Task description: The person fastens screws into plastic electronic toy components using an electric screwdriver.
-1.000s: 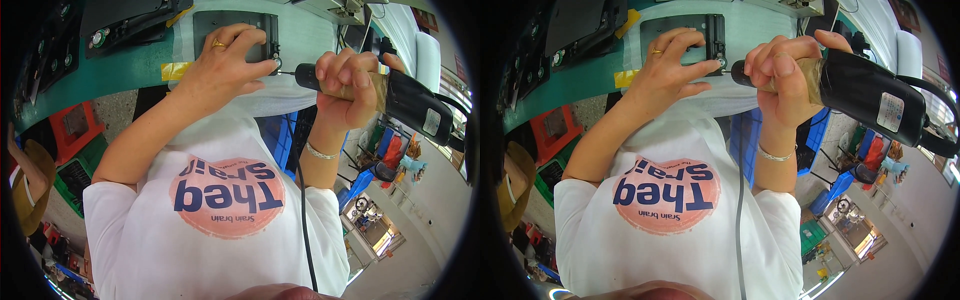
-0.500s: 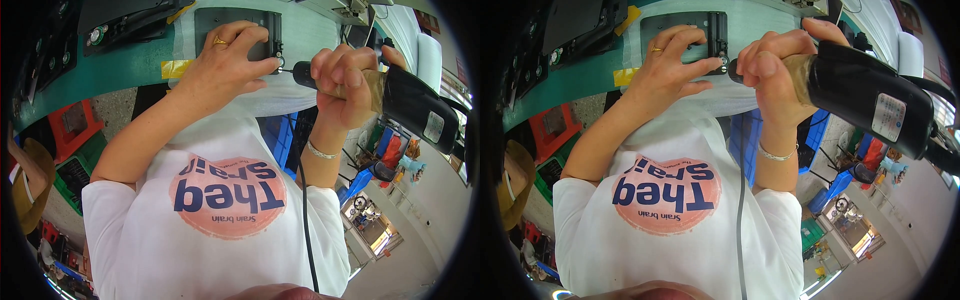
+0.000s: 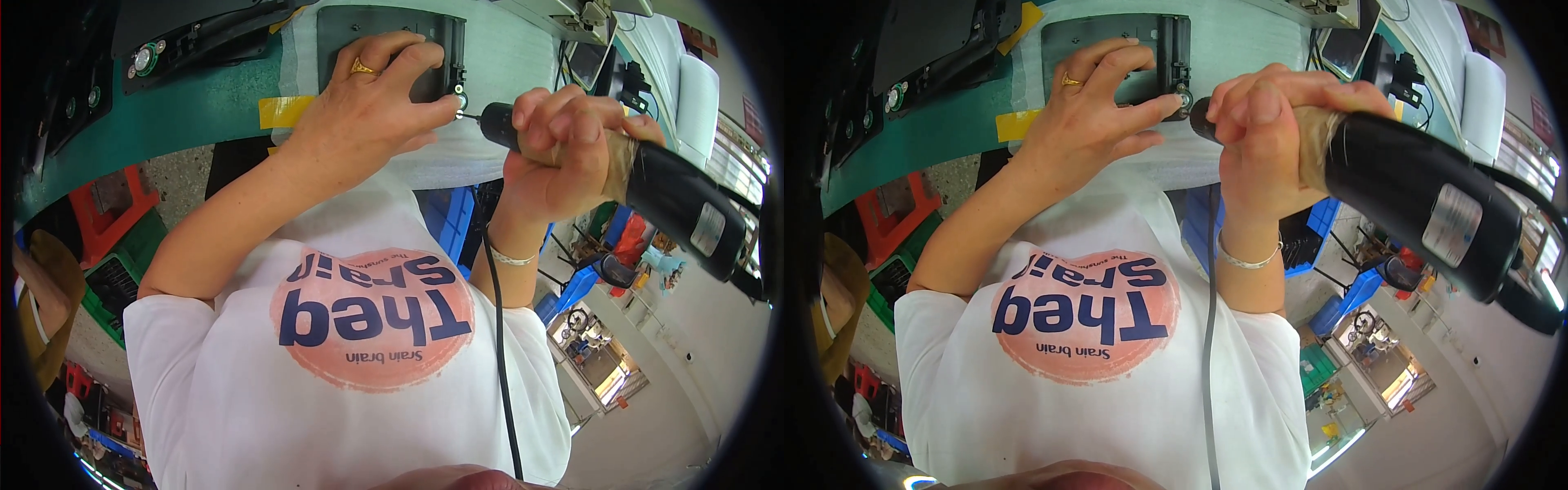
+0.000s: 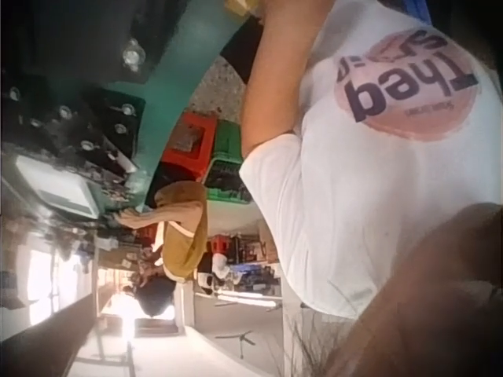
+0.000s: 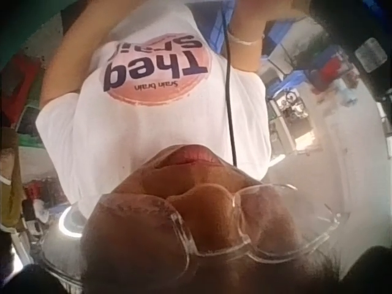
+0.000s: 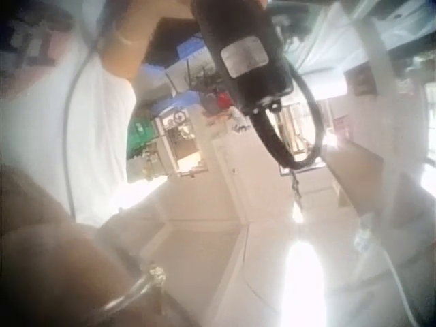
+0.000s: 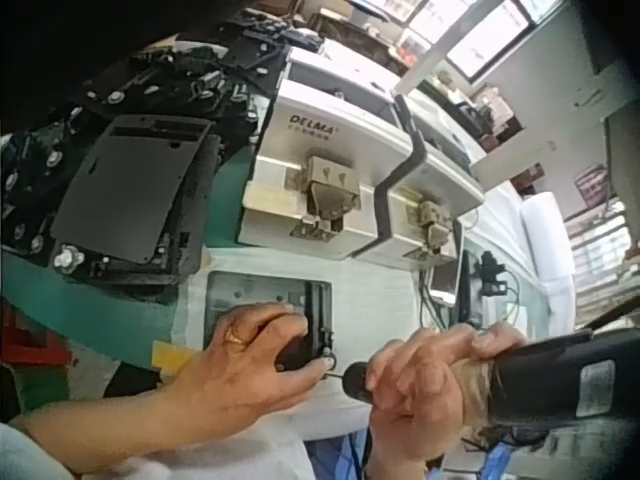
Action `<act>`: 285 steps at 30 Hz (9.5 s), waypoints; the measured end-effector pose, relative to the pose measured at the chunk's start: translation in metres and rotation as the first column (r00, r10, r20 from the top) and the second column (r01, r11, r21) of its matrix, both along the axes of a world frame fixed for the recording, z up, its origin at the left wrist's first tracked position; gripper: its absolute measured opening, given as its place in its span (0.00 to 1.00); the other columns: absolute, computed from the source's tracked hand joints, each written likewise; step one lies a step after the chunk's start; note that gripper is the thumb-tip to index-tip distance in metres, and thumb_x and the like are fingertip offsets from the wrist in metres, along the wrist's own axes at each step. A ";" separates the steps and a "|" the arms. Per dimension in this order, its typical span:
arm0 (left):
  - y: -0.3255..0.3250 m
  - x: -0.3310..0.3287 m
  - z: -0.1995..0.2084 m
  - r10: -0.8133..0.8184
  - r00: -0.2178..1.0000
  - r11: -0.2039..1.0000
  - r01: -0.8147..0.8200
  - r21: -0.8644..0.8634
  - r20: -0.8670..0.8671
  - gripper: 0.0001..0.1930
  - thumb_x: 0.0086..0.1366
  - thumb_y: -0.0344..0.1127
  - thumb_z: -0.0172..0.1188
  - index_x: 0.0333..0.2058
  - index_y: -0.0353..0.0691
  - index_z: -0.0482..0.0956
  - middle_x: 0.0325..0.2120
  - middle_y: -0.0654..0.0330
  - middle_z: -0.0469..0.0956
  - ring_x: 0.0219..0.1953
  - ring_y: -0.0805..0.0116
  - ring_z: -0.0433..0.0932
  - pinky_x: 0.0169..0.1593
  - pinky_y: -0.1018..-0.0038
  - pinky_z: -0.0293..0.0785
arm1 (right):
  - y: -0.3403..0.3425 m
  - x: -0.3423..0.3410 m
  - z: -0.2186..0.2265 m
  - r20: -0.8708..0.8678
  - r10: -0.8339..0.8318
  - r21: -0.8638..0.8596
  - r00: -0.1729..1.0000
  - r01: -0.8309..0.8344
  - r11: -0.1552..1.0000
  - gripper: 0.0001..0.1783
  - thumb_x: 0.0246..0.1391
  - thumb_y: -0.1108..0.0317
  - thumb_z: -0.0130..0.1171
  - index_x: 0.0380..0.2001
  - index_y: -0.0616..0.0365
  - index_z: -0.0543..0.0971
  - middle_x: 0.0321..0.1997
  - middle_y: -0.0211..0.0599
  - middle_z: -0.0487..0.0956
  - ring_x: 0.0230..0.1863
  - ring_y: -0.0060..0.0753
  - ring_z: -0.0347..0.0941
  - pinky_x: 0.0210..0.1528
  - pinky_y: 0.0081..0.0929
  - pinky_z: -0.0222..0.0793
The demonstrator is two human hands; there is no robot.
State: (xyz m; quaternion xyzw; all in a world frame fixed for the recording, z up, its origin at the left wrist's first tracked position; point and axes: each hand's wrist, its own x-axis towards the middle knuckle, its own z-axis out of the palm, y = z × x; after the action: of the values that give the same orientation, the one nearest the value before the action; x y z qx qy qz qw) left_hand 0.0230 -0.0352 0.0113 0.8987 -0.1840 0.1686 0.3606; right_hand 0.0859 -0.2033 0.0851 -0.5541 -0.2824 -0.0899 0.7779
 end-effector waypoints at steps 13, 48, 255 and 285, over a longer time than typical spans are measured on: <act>-0.001 -0.002 -0.001 0.012 1.000 1.000 -0.012 -0.006 -0.003 0.25 0.45 0.37 0.78 0.46 0.57 0.86 0.57 0.60 0.70 0.64 0.57 0.66 0.61 0.58 0.64 | 0.010 -0.007 -0.001 0.068 -0.043 -0.099 0.997 0.049 0.994 0.36 0.60 0.81 0.62 0.62 0.50 0.54 0.24 0.38 0.76 0.18 0.29 0.70 0.26 0.34 0.76; 0.005 0.002 0.008 -0.067 0.996 0.997 0.069 0.031 -0.054 0.26 0.44 0.36 0.79 0.47 0.53 0.84 0.53 0.57 0.69 0.62 0.51 0.68 0.62 0.57 0.65 | -0.047 0.144 0.036 0.183 -0.255 0.137 0.950 0.232 0.963 0.26 0.58 0.80 0.57 0.59 0.58 0.66 0.22 0.39 0.77 0.20 0.30 0.76 0.30 0.40 0.82; 0.034 -0.015 -0.010 0.064 0.995 0.975 -0.079 -0.206 -0.075 0.38 0.52 0.34 0.77 0.63 0.51 0.71 0.45 0.63 0.80 0.55 0.59 0.76 0.59 0.61 0.69 | 0.041 0.000 -0.006 -0.033 0.310 0.019 0.950 -0.309 0.951 0.29 0.63 0.78 0.60 0.63 0.53 0.60 0.28 0.37 0.75 0.18 0.28 0.67 0.24 0.35 0.73; 0.030 -0.015 -0.011 0.057 0.997 0.967 -0.068 -0.246 -0.052 0.40 0.51 0.32 0.76 0.63 0.53 0.68 0.46 0.61 0.79 0.55 0.58 0.75 0.61 0.60 0.69 | 0.050 -0.016 -0.013 0.008 0.212 -0.046 0.977 -0.211 0.976 0.26 0.60 0.82 0.61 0.51 0.48 0.58 0.24 0.39 0.74 0.16 0.33 0.69 0.23 0.35 0.74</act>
State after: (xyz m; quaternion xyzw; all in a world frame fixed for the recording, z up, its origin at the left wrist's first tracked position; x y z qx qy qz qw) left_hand 0.0077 -0.0049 0.0004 0.8555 -0.1252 0.1816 0.4685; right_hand 0.0703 -0.1533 0.0717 -0.5378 -0.3465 -0.0037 0.7686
